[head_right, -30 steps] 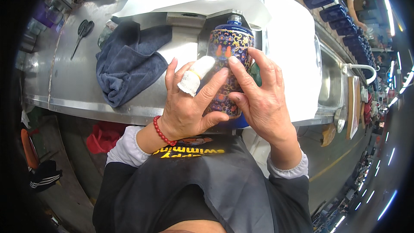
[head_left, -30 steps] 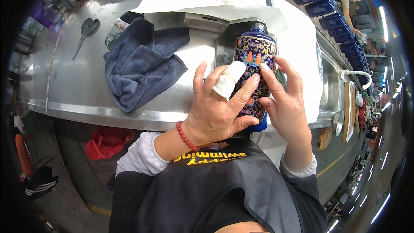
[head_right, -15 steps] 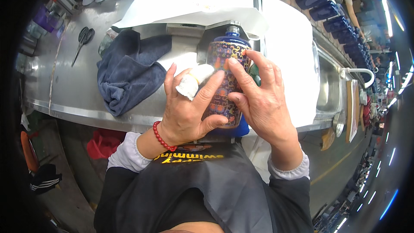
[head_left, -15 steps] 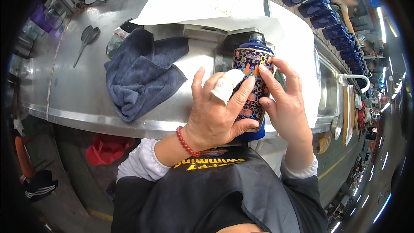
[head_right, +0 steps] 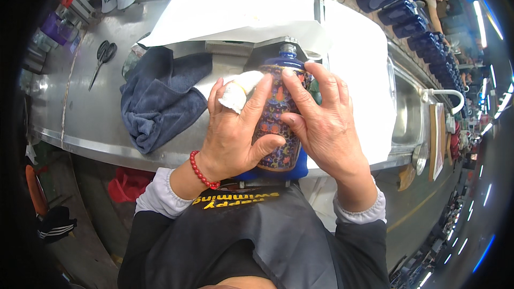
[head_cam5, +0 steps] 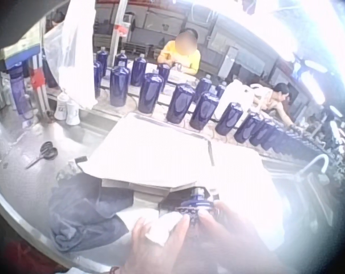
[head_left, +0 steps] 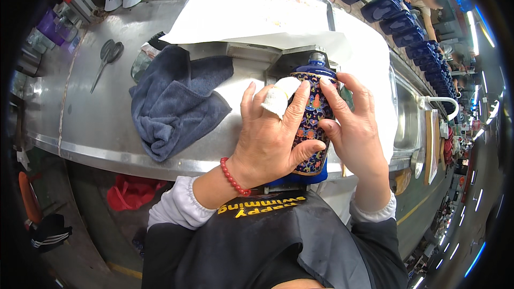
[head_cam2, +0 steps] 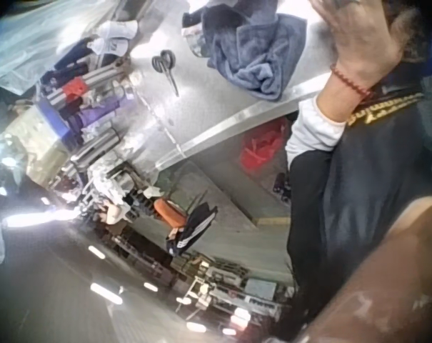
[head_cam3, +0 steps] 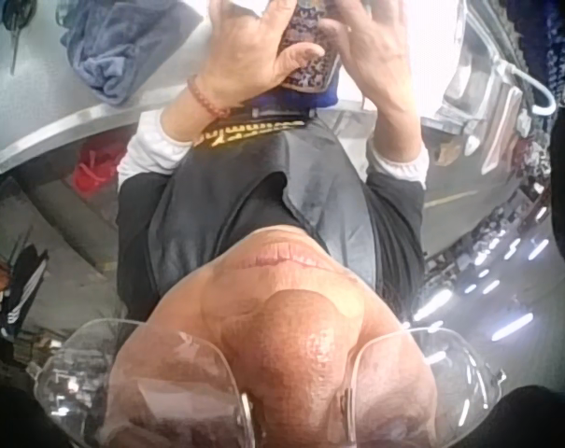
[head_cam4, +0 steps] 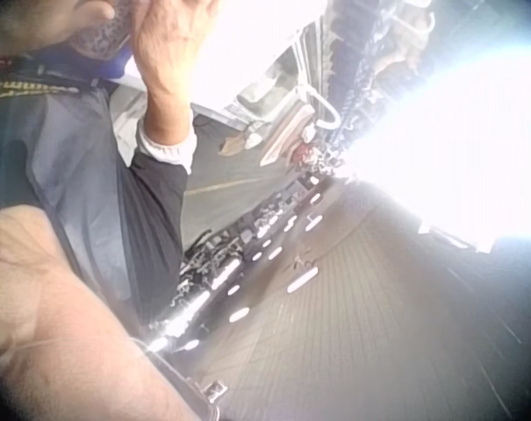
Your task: The person retrieves a red cloth and a white tissue, then uses a green plastic tool to smooth a decorative sticker onto a blue patterned bottle. The person repeatedly presses and adjusts the sticker along the bottle's surface to ensure it adheres properly.
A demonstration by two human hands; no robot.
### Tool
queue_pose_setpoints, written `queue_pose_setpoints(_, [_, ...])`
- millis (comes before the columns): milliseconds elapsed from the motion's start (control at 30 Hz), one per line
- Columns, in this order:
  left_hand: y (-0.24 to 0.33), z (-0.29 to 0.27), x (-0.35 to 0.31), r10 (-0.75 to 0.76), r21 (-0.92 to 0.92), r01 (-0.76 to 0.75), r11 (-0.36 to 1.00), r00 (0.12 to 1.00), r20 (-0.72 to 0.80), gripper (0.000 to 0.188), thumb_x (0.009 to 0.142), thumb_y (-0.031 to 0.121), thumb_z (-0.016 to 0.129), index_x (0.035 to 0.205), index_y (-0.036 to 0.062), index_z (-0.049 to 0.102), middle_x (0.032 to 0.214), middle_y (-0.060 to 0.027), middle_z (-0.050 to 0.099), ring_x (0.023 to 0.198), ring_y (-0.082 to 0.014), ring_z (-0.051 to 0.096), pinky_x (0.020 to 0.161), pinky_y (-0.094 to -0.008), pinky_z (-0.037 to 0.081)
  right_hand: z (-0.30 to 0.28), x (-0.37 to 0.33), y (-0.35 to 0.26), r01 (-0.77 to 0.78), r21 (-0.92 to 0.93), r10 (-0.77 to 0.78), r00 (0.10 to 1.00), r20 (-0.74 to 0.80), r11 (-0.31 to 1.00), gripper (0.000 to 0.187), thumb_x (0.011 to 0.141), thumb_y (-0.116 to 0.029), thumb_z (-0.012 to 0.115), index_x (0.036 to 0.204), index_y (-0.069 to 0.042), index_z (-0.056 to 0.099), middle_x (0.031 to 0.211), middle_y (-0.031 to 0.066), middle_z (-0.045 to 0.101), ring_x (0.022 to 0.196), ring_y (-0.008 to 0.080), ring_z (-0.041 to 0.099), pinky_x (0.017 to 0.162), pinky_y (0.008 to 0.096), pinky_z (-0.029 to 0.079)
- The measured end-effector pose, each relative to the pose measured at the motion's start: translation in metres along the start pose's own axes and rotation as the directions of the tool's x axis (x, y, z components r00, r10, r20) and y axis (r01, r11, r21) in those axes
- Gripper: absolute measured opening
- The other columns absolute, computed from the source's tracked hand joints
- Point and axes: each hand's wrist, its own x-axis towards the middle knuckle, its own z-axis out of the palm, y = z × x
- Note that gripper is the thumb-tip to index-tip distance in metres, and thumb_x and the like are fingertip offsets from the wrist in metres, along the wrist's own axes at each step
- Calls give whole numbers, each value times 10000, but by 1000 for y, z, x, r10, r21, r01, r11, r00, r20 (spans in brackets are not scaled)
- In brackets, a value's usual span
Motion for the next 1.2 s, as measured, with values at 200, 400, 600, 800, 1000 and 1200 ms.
queue_pose_setpoints(200, [-1, -1, 3, -18, -68, 20, 997, 1000, 25, 940, 961, 706, 478, 1520, -47, 417, 1442, -262, 479, 1325, -409, 446, 1171, -612, 203, 0, 2, 1, 5, 1, -5, 1000, -7, 1000, 577, 899, -299, 726, 1420, -91, 589, 1407, 202, 478, 1223, 405, 499, 1055, 510, 419])
queue_pose_setpoints(400, [-5, 6, 7, -7, -116, 5, 993, 1000, -18, 934, 955, 681, 507, 1507, -67, 417, 1400, -261, 497, 1290, -438, 441, 1114, -657, 262, 0, 5, 1, -5, -2, 5, 1000, 2, 1000, 572, 905, -293, 723, 1418, -79, 588, 1414, 196, 479, 1235, 402, 498, 1058, 505, 427])
queue_pose_setpoints(600, [-6, 5, 8, -13, -85, 14, 996, 1000, 14, 945, 962, 699, 482, 1512, -67, 409, 1433, -266, 493, 1335, -432, 441, 1152, -628, 233, 1, 5, 1, -11, -13, 11, 1000, 5, 1000, 566, 915, -309, 713, 1415, -71, 591, 1429, 194, 478, 1250, 408, 494, 1060, 501, 432])
queue_pose_setpoints(800, [-6, 3, 9, 1, -31, 0, 1000, 1000, 28, 940, 958, 710, 473, 1508, -51, 427, 1453, -257, 492, 1342, -423, 453, 1157, -624, 233, 3, 5, 2, 10, -31, -11, 1000, -11, 999, 599, 902, -347, 721, 1422, -83, 580, 1401, 203, 480, 1214, 410, 496, 1041, 518, 425])
queue_pose_setpoints(1000, [-9, 3, 10, 48, -6, -48, 999, 999, -13, 939, 953, 702, 475, 1510, -51, 421, 1408, -245, 519, 1291, -437, 448, 1132, -649, 254, 4, 6, 1, 24, -25, -25, 999, -35, 999, 594, 900, -330, 723, 1416, -72, 581, 1380, 212, 495, 1194, 415, 506, 1037, 519, 427])
queue_pose_setpoints(1200, [-14, 6, 9, 38, -133, -37, 990, 999, 5, 967, 948, 720, 454, 1514, -63, 406, 1415, -257, 496, 1278, -448, 439, 1126, -658, 261, 4, 7, 2, 31, 4, -30, 999, -42, 1000, 542, 915, -288, 711, 1396, -64, 598, 1374, 212, 499, 1190, 416, 507, 1043, 508, 428])
